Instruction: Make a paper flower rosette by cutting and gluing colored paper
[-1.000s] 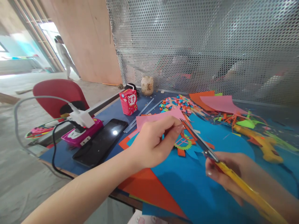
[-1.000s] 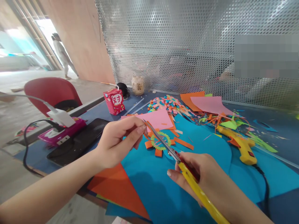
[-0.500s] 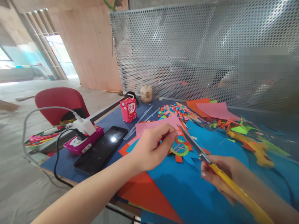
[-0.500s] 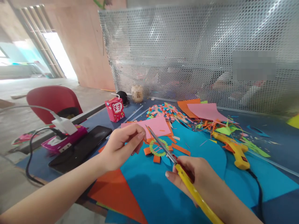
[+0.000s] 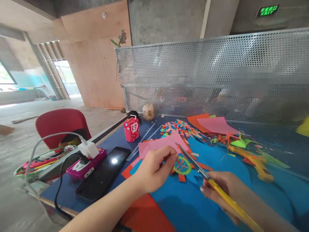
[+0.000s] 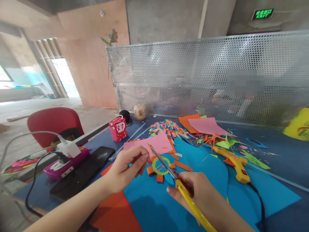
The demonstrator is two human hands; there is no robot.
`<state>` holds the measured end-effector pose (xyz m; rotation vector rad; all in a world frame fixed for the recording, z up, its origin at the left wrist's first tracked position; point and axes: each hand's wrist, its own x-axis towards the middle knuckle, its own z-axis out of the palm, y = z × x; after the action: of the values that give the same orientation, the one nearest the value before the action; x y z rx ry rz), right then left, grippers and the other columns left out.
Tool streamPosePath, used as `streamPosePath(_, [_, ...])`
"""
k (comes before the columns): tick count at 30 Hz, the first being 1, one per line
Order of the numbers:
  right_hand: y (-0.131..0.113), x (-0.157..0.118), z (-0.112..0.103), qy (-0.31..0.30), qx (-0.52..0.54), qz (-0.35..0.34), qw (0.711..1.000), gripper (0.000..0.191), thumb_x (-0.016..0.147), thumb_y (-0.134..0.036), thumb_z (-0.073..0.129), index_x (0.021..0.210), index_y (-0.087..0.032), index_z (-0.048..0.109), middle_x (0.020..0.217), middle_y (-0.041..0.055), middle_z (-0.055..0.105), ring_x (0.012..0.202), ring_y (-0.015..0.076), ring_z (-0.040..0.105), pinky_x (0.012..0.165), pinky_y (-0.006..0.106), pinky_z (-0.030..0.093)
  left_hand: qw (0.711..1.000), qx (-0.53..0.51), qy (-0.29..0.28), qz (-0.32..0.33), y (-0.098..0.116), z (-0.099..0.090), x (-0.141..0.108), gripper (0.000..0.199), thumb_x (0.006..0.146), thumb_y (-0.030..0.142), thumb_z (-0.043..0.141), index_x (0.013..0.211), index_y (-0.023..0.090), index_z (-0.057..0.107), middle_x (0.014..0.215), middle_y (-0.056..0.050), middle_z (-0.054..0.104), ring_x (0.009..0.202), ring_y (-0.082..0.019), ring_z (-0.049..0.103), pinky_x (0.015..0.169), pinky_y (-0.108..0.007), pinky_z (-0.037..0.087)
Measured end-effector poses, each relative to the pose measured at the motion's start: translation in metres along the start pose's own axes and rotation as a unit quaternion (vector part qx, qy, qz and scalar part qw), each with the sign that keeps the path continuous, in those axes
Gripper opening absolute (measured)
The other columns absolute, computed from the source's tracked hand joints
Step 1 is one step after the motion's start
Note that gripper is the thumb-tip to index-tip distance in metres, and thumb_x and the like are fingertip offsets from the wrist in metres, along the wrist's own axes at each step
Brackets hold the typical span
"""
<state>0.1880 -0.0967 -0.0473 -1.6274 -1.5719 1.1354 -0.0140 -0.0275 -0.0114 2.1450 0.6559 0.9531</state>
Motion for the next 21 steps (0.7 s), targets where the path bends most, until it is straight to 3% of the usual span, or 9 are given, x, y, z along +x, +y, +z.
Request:
streamPosePath(6, [-0.018, -0.005, -0.002, 0.0, -0.03, 0.012, 0.999, 0.028, 0.072, -0.043, 0.055, 0.062, -0.022, 0.039, 0.043, -0.0112, 0.03, 0.03, 0.0057, 0.029, 0.03, 0.019, 0.022, 0.998, -0.04, 0.033, -0.026, -0.004, 0.001, 0.003, 0.023, 0.089, 0.035, 0.037, 0.08, 0.017, 0.048, 0.056, 0.004, 0.045, 0.047, -0.007, 0.042, 0.045, -0.019, 0.034])
streamPosePath(11, [-0.003, 0.006, -0.006, 0.056, -0.098, -0.078, 0.991, 0.029, 0.072, -0.042, 0.055, 0.058, -0.019, 0.046, 0.052, -0.0073, 0.031, 0.046, 0.0085, 0.031, 0.043, 0.022, 0.025, 0.993, -0.064, 0.069, -0.066, -0.007, 0.009, 0.013, 0.025, 0.084, 0.04, 0.046, 0.086, 0.016, 0.051, 0.053, 0.006, 0.04, 0.046, -0.008, 0.039, 0.044, -0.02, 0.03])
streamPosePath(13, [0.002, 0.009, -0.006, 0.079, -0.135, -0.088, 0.984, 0.03, 0.072, -0.044, 0.056, 0.057, -0.019, 0.048, 0.051, -0.0065, 0.035, 0.048, 0.0094, 0.031, 0.044, 0.022, 0.024, 0.993, -0.066, 0.069, -0.074, -0.007, 0.011, 0.015, 0.025, 0.083, 0.04, 0.048, 0.087, 0.015, 0.052, 0.052, 0.007, 0.039, 0.046, -0.008, 0.038, 0.044, -0.02, 0.029])
streamPosePath(17, [0.001, 0.009, -0.006, 0.094, -0.152, -0.086, 0.98, 0.028, 0.072, -0.044, 0.056, 0.061, -0.019, 0.055, 0.053, -0.0034, 0.049, 0.049, 0.0119, 0.04, 0.044, 0.022, 0.026, 0.989, -0.087, 0.086, -0.079, -0.007, 0.012, 0.016, 0.034, 0.081, 0.037, 0.052, 0.107, 0.016, 0.049, 0.051, 0.008, 0.04, 0.046, -0.007, 0.038, 0.044, -0.019, 0.029])
streamPosePath(21, [-0.008, 0.005, -0.008, 0.112, -0.169, -0.089, 0.975, 0.028, 0.07, -0.044, 0.059, 0.061, -0.018, 0.058, 0.054, -0.0011, 0.056, 0.05, 0.0141, 0.047, 0.044, 0.022, 0.028, 0.981, -0.135, 0.081, -0.113, -0.013, 0.009, 0.018, 0.033, 0.076, 0.043, 0.057, 0.093, 0.015, 0.055, 0.046, 0.009, 0.036, 0.039, -0.005, 0.032, 0.037, -0.017, 0.024])
